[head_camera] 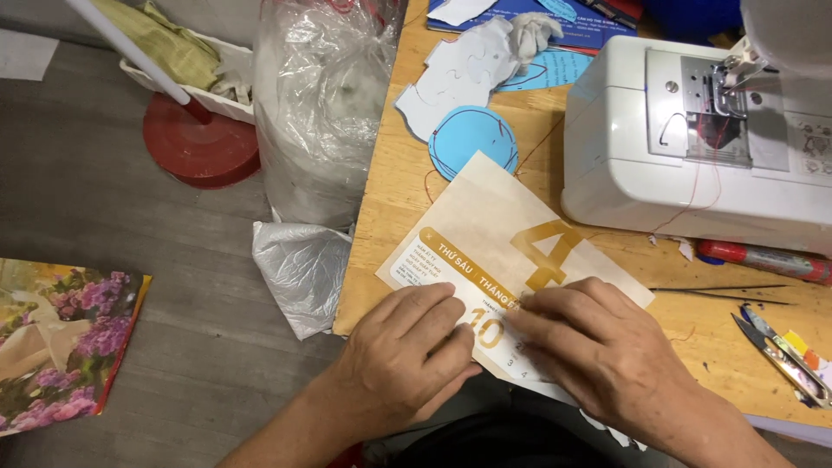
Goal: Assembling small fabric components by folding yellow fabric and inserting blue ribbon strips using thread snips.
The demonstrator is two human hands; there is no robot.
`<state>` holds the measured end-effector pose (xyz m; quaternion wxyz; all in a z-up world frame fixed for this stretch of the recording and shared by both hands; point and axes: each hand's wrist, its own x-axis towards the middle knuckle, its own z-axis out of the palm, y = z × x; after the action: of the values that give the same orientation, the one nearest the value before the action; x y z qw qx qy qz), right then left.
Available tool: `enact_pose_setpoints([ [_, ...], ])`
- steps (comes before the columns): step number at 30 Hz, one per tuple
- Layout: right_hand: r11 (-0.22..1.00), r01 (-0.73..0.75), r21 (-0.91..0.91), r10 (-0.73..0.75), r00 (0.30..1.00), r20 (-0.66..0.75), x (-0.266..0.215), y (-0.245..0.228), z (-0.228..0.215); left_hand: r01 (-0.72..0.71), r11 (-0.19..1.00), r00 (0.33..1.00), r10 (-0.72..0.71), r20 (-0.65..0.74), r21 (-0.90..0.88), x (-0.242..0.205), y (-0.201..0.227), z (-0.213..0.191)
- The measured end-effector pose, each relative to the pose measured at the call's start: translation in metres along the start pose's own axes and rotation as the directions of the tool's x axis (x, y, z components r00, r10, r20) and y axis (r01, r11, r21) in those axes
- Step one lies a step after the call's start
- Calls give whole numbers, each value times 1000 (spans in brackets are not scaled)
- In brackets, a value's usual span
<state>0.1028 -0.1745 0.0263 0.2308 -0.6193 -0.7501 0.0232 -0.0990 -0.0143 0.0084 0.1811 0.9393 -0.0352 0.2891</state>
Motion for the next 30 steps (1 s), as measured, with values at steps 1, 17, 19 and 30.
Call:
enact_pose_setpoints([
  [1,1000,-3,-1,3,1000,1,1,1,2,-1,1000,1000,1,0,-3,1,0,0],
  [17,979,-196,-64,198,980,27,19,-18,5,-222,951,968,241,-66,216,29,-7,-17],
  [19,970,-219,-108,218,976,-14,22,-19,11,-204,929,964,245,-101,309,35,-6,-11],
  [30,777,-537,327,528,840,125,16,14,9,81,996,989,-75,-124,40,22,1,3],
])
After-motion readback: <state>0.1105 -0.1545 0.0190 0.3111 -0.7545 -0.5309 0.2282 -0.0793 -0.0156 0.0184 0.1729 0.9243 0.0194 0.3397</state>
